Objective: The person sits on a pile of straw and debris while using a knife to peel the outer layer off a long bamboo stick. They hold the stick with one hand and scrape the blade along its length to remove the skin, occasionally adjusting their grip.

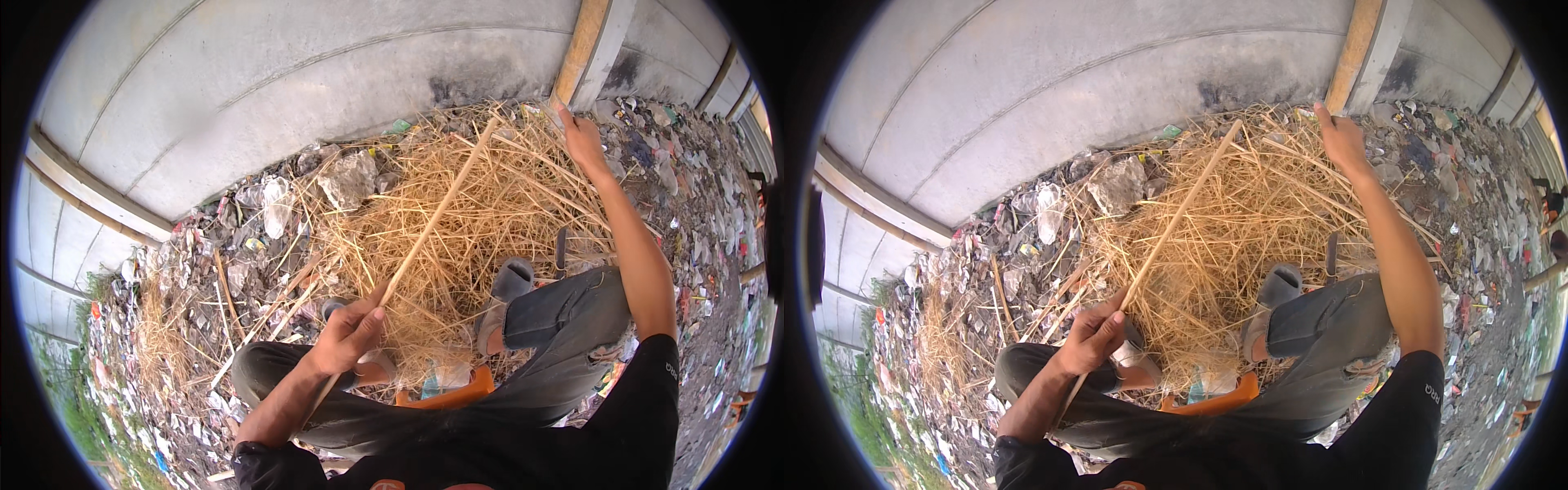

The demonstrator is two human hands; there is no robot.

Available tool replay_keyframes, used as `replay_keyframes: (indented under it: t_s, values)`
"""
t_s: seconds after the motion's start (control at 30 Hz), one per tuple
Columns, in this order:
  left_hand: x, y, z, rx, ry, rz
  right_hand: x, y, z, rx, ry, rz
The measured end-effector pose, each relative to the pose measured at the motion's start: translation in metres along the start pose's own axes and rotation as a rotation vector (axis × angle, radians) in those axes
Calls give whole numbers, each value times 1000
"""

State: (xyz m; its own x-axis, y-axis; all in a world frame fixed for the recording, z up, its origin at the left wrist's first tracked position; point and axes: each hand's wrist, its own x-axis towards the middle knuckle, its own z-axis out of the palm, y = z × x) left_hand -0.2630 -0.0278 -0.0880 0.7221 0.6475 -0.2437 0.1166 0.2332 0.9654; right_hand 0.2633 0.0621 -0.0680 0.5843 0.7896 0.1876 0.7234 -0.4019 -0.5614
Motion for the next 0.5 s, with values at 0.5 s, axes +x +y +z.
replay_keyframes:
  t_s: [0.5]
  values:
    - [35, 23, 14, 144, 211, 29, -205, -152, 54, 251, -730, -742]
